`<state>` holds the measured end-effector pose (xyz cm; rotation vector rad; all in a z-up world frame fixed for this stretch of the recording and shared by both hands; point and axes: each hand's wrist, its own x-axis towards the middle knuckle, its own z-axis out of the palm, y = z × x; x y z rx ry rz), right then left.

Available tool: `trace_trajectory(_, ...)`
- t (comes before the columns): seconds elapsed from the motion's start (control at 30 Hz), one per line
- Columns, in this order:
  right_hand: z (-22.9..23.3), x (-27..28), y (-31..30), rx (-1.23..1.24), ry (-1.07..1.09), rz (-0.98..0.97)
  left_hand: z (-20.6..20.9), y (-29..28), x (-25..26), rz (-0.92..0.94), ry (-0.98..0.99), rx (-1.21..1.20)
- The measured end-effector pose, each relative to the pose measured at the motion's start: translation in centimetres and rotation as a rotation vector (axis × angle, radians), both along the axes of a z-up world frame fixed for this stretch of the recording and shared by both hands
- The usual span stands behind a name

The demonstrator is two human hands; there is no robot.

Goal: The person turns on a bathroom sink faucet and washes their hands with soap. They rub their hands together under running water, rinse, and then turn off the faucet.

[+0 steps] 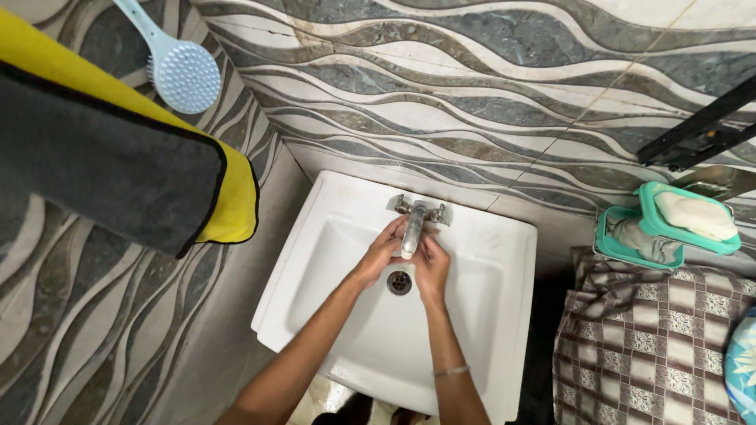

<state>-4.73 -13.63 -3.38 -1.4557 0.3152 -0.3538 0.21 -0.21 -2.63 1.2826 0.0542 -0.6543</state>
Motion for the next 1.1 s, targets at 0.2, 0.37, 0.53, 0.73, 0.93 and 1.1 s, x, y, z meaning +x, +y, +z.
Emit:
trace_trajectory(0.2, 7.4, -2.9, -1.3, 0.215, -0.347, -0.082, 4.4, 2.4, -1.7, 0.092, -0.029, -0.156)
trace_trajectory(0.37, 11.1, 1.6, -1.3, -0.577, -0.326, 0.177, 5.1, 2.6, -2.2, 0.262, -0.088, -0.111)
trace_trajectory(0.53, 9.0, 6.1, -1.8, -0.452, -0.187, 0.288, 4.4, 2.2, -2.5, 0.339, -0.173, -0.081)
trace_trajectory(0.73, 8.5, 0.4, -0.4, -0.382, -0.276, 0.381, 6.1, 2.3, -1.5, 0.311, -0.411, 0.087)
trace_trajectory(0.93, 7.8, 7.7, -3.9, -0.317, 0.245, 0.507, 8.5, 0.2, 2.6, 0.041, -0.740, 0.252)
trace_trajectory(1.1, 8.3, 3.9, -3.7, -0.242, 0.101, 0.528, 9.2, -0.8, 4.2, -0.034, -0.819, 0.425)
